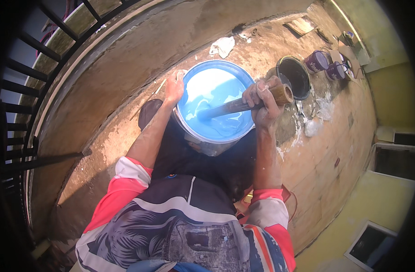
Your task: The person sits on the ground and stirs light blue paint in a bucket using a wooden stick. They occasionally lift the stick to check consistency and add water from a black bucket before continuing to mix.
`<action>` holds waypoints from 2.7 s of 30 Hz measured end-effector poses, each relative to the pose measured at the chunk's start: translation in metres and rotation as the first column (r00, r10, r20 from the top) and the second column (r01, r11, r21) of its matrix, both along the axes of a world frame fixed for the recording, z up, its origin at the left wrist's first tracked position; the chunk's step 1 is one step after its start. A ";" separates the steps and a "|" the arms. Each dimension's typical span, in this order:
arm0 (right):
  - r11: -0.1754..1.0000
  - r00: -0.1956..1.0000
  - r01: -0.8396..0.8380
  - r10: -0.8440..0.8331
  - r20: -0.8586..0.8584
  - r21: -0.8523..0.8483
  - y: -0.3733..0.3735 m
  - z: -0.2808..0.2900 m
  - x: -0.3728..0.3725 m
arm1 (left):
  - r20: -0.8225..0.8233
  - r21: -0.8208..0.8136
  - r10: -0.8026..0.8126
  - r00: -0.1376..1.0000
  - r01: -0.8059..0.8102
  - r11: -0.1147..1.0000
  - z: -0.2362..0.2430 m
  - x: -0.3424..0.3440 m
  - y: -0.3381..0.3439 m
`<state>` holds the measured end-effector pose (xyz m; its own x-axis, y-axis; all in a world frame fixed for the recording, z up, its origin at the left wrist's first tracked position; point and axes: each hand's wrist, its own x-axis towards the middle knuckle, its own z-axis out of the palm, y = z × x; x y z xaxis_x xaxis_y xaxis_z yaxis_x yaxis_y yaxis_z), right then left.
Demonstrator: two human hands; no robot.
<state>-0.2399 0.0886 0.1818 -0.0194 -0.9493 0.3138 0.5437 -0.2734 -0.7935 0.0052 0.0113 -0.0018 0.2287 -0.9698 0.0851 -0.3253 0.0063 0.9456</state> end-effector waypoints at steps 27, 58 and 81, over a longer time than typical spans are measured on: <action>0.979 0.984 0.178 -0.175 -0.036 0.098 -0.004 -0.023 -0.006 | 0.000 0.068 0.024 1.000 -0.023 0.997 0.003 -0.001 0.002; 0.941 0.876 -0.112 0.246 -0.415 0.321 -0.034 -0.100 0.047 | 0.008 0.024 0.020 1.000 -0.020 0.999 -0.006 -0.001 -0.003; 0.949 0.926 0.257 -0.296 -0.234 -0.185 -0.060 -0.061 -0.004 | 0.015 -0.018 -0.001 1.000 0.001 1.000 0.003 -0.002 0.000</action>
<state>-0.2437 0.0287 0.1208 -0.1748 -0.8599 0.4796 0.2139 -0.5087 -0.8340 0.0035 0.0113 0.0012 0.2262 -0.9683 0.1062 -0.3396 0.0237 0.9403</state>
